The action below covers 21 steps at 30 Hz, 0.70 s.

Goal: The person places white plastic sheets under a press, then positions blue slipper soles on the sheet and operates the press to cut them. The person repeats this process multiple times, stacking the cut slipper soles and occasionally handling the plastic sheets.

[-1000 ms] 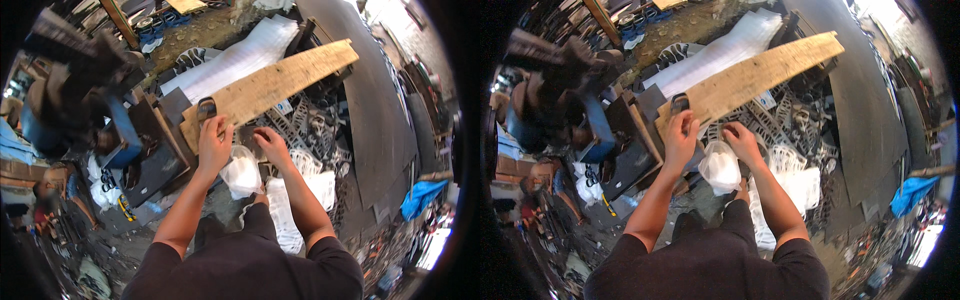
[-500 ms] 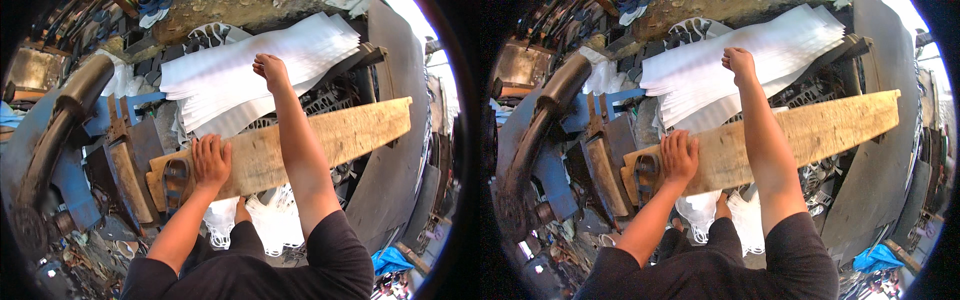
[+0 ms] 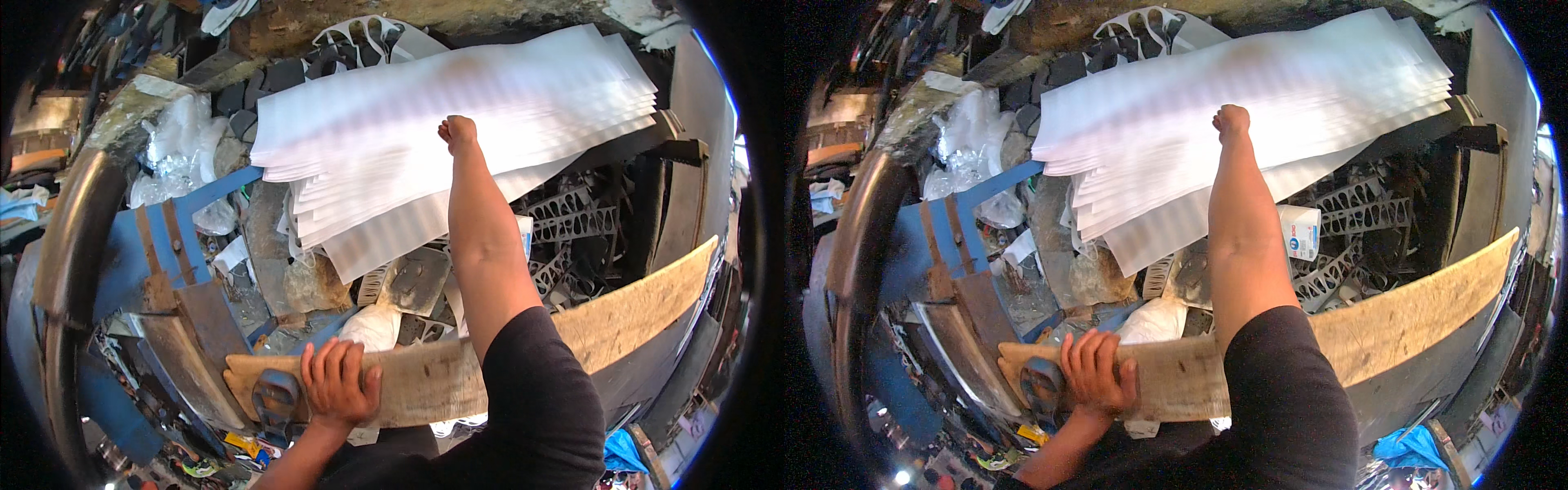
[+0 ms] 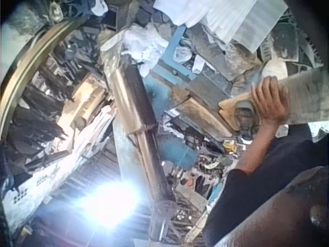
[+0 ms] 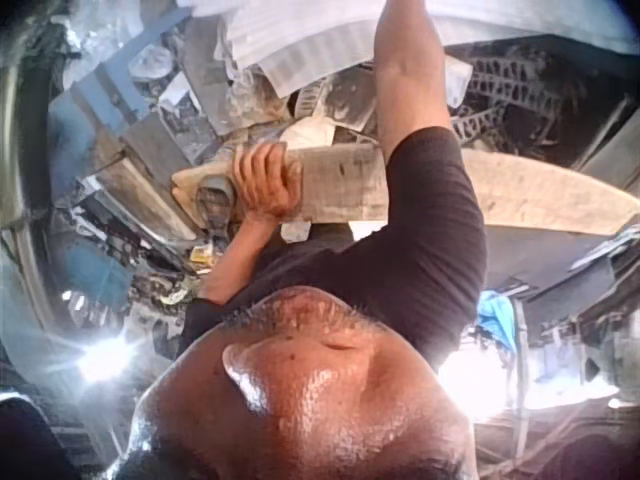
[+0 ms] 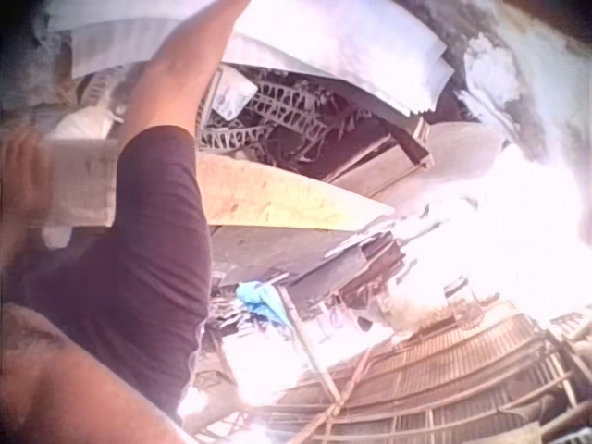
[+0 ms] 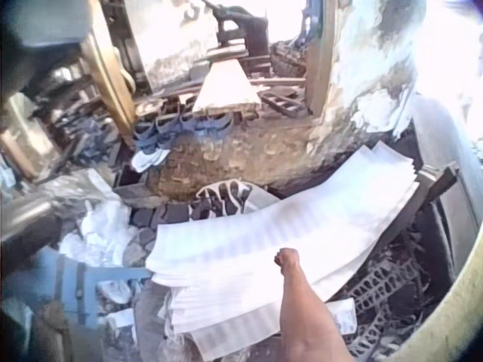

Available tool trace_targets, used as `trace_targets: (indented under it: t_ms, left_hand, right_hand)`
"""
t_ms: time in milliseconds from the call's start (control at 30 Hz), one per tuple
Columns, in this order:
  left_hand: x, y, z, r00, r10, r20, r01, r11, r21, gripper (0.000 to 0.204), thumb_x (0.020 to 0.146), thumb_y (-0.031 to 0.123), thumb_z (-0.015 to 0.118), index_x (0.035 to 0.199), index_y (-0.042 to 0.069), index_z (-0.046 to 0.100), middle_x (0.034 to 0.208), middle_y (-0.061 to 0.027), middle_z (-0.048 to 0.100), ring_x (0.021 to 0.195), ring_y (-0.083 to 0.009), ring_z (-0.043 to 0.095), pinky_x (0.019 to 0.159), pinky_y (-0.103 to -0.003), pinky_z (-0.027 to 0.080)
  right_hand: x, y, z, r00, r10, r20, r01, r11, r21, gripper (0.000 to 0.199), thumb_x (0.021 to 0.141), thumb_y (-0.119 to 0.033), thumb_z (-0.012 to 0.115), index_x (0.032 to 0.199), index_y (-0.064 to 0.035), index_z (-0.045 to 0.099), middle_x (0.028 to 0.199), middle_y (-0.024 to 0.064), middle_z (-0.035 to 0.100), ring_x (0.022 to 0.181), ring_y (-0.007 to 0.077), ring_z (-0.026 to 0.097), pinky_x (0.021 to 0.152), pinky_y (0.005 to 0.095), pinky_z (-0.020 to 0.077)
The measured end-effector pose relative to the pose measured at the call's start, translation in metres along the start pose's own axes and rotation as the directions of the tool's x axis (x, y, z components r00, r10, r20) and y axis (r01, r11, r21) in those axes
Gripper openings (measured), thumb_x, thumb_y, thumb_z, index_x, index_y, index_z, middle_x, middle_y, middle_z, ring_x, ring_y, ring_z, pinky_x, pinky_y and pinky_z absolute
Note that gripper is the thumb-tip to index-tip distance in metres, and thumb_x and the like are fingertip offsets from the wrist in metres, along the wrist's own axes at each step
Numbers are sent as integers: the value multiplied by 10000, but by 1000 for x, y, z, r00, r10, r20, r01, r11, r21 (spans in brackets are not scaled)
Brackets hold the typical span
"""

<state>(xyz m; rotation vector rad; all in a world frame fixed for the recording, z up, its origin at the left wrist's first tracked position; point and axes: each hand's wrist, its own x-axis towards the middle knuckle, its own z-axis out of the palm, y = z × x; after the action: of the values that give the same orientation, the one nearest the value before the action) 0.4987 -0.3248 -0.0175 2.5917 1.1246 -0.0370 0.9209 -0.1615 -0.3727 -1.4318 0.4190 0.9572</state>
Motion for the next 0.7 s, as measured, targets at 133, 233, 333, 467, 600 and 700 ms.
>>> trace_targets:
  t_ms: [133, 233, 333, 467, 600, 700]
  left_hand:
    - [-1, -3, 2, 999, -2, 42, 0, 999, 48, 383, 950, 421, 514, 1102, 87, 623, 1086, -93, 603, 1103, -287, 549, 1066, -525, 303]
    - [-2, -4, 4, 997, -24, 68, 20, 998, 63, 395, 962, 455, 484, 1094, 108, 617, 1091, -73, 592, 1097, -268, 542, 1053, -520, 312]
    - [-3, -4, 5, 995, -42, 95, 35, 996, 76, 402, 962, 475, 474, 1085, 120, 615, 1092, -65, 588, 1096, -257, 538, 1049, -519, 310]
    - [-6, -7, 4, 993, -35, 116, 26, 997, 74, 401, 959, 497, 472, 1078, 140, 609, 1070, -50, 581, 1079, -244, 537, 1051, -515, 295]
    - [-6, -8, 4, 990, -44, 135, 35, 997, 62, 392, 953, 505, 481, 1081, 155, 603, 1061, -40, 574, 1072, -238, 533, 1051, -508, 283]
    - [-8, -6, 7, 990, -45, 134, 37, 997, 64, 445, 967, 502, 428, 1111, 108, 575, 1088, -79, 583, 1099, -279, 532, 1062, -538, 273]
  right_hand:
    - [50, 13, -2, 999, 27, -32, -25, 996, 83, 111, 926, -36, 515, 981, 61, 511, 866, 137, 551, 641, 204, 540, 638, 317, 574]
    - [62, 24, 2, 996, 26, -87, -20, 998, 66, 159, 921, -19, 499, 1046, 80, 507, 971, 161, 522, 704, 216, 526, 663, 342, 584]
    - [67, 26, 4, 986, 65, -152, -58, 997, 48, 239, 922, -12, 484, 1141, 82, 506, 1087, 174, 487, 762, 218, 525, 696, 354, 590]
    - [84, 35, -5, 983, 39, -177, -15, 991, 132, 174, 919, -4, 496, 1075, 71, 518, 999, 164, 512, 731, 214, 522, 683, 347, 584]
    - [97, 37, -12, 994, 37, -100, -9, 964, 267, 60, 907, 27, 491, 955, 55, 513, 867, 136, 520, 668, 206, 511, 619, 327, 548]
    - [84, 33, 2, 988, 5, -157, 32, 972, 234, 11, 899, 46, 486, 892, 49, 493, 791, 118, 511, 609, 198, 494, 549, 312, 506]
